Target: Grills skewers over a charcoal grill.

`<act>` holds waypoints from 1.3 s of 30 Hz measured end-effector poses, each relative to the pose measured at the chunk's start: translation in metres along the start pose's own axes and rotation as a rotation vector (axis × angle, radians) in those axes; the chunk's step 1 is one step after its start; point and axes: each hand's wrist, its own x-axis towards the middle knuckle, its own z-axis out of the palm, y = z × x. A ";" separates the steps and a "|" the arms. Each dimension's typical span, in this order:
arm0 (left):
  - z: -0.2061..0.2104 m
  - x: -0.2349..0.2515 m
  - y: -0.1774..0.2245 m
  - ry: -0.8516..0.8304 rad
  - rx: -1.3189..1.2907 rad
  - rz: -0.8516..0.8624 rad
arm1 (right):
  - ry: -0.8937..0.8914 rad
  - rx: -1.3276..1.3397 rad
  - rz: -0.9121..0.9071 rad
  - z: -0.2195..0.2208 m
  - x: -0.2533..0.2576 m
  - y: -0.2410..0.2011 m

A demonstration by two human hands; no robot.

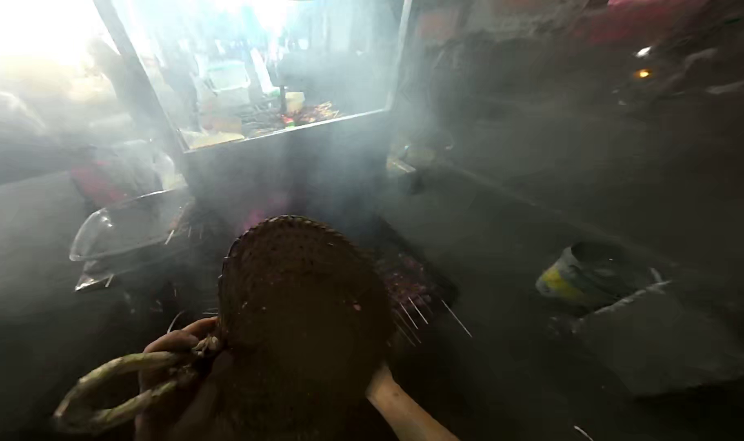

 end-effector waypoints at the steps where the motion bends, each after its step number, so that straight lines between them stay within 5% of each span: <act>1: 0.001 -0.001 -0.006 0.018 0.059 0.045 | -0.048 -0.211 -0.022 0.002 0.016 -0.010; 10: -0.024 0.002 0.000 0.000 0.101 0.194 | -0.143 -0.363 -0.074 0.003 0.041 -0.003; 22: -0.028 -0.001 0.014 -0.051 -0.100 0.080 | -0.116 -0.252 0.014 0.025 0.032 -0.022; 27: -0.049 -0.005 0.005 -0.038 0.104 0.197 | -0.128 -0.245 0.009 0.028 0.032 -0.013; 31: -0.058 -0.009 0.018 0.024 0.013 0.023 | -0.016 -0.278 0.024 0.027 0.020 -0.025; 36: -0.058 -0.003 0.000 0.151 0.242 0.269 | -0.117 -0.251 -0.074 0.052 0.010 -0.039; 39: -0.046 -0.007 0.006 0.002 0.150 0.185 | -0.170 -0.147 -0.067 0.074 0.023 -0.039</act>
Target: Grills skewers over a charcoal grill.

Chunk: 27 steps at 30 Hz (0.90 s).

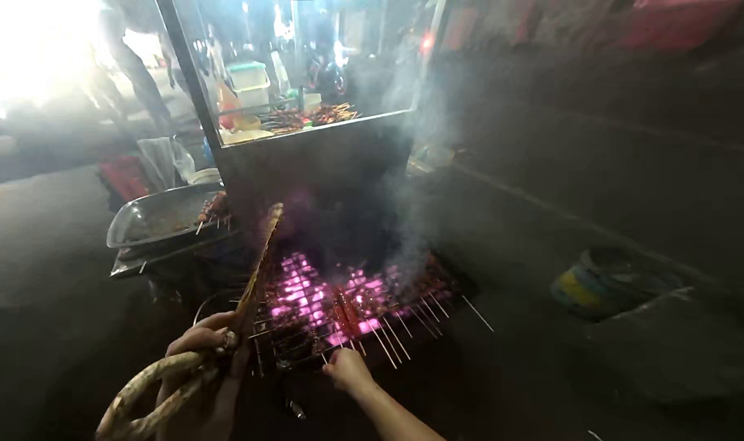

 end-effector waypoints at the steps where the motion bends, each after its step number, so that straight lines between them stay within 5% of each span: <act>1: -0.002 0.001 0.003 -0.034 -0.039 -0.017 | 0.010 0.041 0.001 0.001 0.000 0.000; 7: -0.003 0.009 -0.003 0.051 0.076 0.073 | 0.074 -0.021 0.029 -0.003 -0.002 -0.001; 12: 0.001 0.009 0.012 0.013 -0.262 -0.260 | 0.132 0.037 -0.013 -0.008 -0.032 0.012; 14: -0.001 0.005 -0.007 0.023 -0.158 -0.189 | 0.139 0.059 0.024 -0.007 -0.035 0.020; 17: 0.008 -0.003 -0.021 0.006 -0.033 -0.102 | 0.031 -0.262 0.107 -0.020 -0.021 0.002; 24: -0.006 0.014 -0.017 0.027 0.169 0.042 | -0.005 -0.206 0.017 -0.025 -0.013 0.006; 27: -0.002 0.010 -0.014 0.007 0.097 -0.025 | -0.023 -0.211 0.075 -0.026 -0.011 0.012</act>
